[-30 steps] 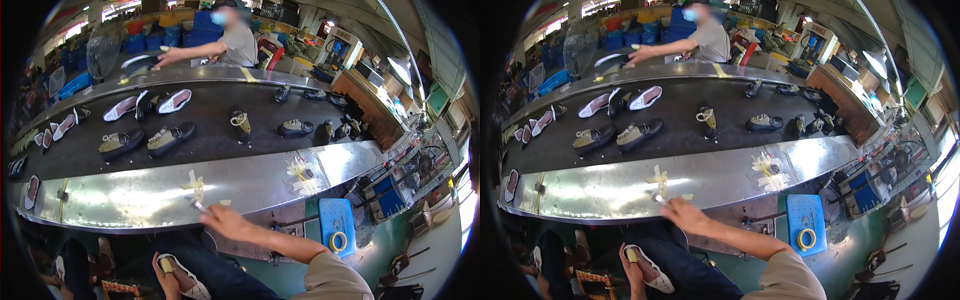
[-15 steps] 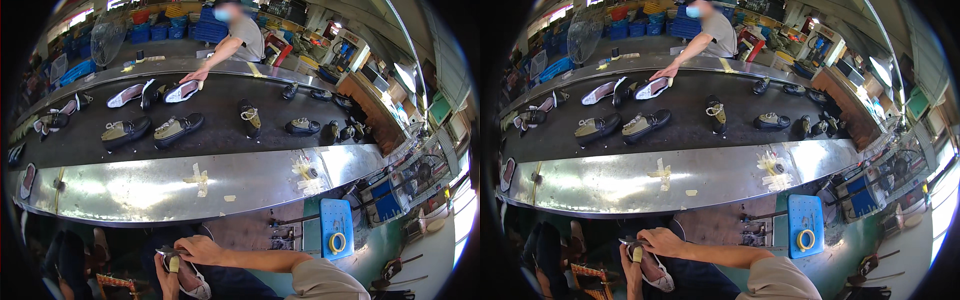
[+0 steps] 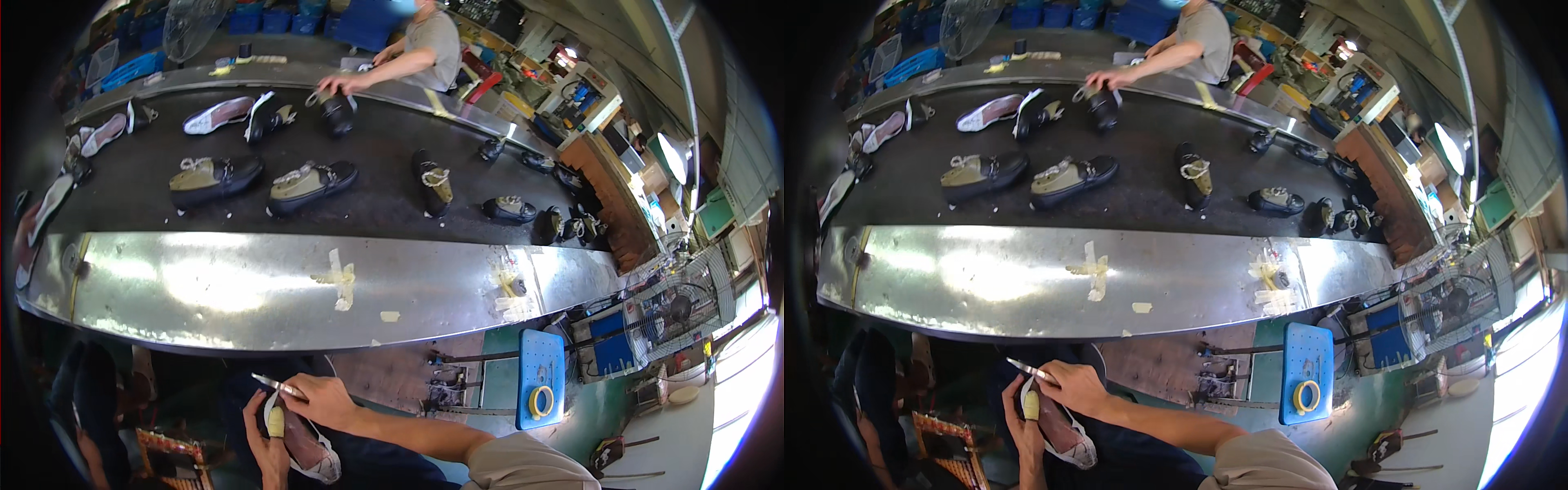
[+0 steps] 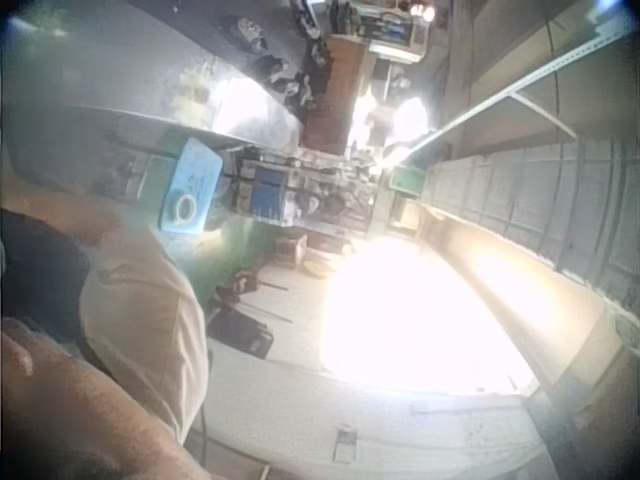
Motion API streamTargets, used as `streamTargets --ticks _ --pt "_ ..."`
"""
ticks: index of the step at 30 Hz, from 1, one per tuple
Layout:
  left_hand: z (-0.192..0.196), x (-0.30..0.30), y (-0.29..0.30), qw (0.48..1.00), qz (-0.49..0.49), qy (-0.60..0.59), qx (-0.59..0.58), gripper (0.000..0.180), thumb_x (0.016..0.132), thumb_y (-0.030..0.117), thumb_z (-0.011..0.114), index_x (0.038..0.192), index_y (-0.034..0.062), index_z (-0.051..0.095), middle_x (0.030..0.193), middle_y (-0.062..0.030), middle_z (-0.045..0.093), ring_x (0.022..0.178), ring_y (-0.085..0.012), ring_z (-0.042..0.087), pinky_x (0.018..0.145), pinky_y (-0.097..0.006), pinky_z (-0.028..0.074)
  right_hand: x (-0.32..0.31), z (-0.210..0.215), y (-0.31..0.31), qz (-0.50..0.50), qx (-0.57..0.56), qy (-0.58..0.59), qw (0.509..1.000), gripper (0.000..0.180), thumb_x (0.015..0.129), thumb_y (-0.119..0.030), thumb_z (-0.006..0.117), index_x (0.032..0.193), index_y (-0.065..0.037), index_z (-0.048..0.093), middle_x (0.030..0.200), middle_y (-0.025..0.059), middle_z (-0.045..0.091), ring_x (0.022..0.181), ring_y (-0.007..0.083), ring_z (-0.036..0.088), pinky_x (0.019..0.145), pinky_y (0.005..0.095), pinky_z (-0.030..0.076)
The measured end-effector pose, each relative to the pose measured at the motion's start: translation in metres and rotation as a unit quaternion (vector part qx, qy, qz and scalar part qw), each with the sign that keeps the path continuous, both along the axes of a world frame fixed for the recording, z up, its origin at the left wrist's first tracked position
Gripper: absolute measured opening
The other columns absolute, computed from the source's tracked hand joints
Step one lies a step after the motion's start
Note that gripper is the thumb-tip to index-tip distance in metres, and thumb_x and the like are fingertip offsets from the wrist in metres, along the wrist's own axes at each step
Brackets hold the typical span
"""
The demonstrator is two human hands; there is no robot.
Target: The recorder is assembling and finishing shoes at a factory workstation, using tools to refine the edges and shape of the shoe soles.
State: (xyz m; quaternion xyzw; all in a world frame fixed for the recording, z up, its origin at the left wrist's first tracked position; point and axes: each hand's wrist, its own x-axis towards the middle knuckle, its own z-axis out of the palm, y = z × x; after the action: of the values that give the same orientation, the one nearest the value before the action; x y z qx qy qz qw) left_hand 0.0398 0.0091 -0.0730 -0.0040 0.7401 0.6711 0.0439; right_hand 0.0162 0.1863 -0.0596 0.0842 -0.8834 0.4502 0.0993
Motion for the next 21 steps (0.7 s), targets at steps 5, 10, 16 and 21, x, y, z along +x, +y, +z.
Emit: streamTargets --ticks 5,10,16,21 --pt "0.024 -0.009 0.007 1.000 0.005 0.010 -0.003 0.050 0.099 0.012 0.060 0.146 0.0006 0.049 0.150 -0.0167 0.052 0.140 -0.0272 0.048 0.117 -0.039 0.036 0.003 0.032 0.022 0.006 0.000 -0.159 0.987 0.034 0.108 -0.033 0.055 0.111 -0.002 0.068 0.092 0.0141 0.068 0.083 0.0287 0.069 0.072 0.0387 0.056" --pt "0.021 0.008 0.003 0.999 0.007 -0.040 0.020 0.048 0.097 0.014 0.061 0.144 0.0071 0.056 0.150 -0.0157 0.053 0.142 -0.0294 0.049 0.118 -0.038 0.035 0.041 0.080 0.051 0.128 -0.253 -0.486 0.826 0.039 0.110 -0.035 0.052 0.125 0.000 0.061 0.103 0.0099 0.074 0.091 0.0156 0.070 0.078 0.0323 0.057" --pt "0.035 0.019 0.000 1.000 0.013 0.013 0.001 0.045 0.097 0.015 0.062 0.141 0.0073 0.059 0.150 -0.0191 0.052 0.141 -0.0328 0.050 0.116 -0.041 0.038 0.030 0.083 0.042 0.203 -0.256 -0.538 0.777 0.042 0.110 -0.038 0.052 0.128 0.000 0.058 0.101 0.0107 0.074 0.088 0.0180 0.072 0.074 0.0348 0.057" --pt "0.040 0.019 0.001 0.999 0.002 0.038 -0.012 0.042 0.093 0.010 0.065 0.135 0.0056 0.063 0.149 -0.0193 0.054 0.138 -0.0321 0.052 0.114 -0.040 0.040 0.049 0.080 0.030 0.169 -0.047 -0.403 0.898 0.033 0.106 -0.033 0.056 0.103 0.000 0.054 0.071 0.0194 0.066 0.067 0.0399 0.068 0.061 0.0465 0.050"
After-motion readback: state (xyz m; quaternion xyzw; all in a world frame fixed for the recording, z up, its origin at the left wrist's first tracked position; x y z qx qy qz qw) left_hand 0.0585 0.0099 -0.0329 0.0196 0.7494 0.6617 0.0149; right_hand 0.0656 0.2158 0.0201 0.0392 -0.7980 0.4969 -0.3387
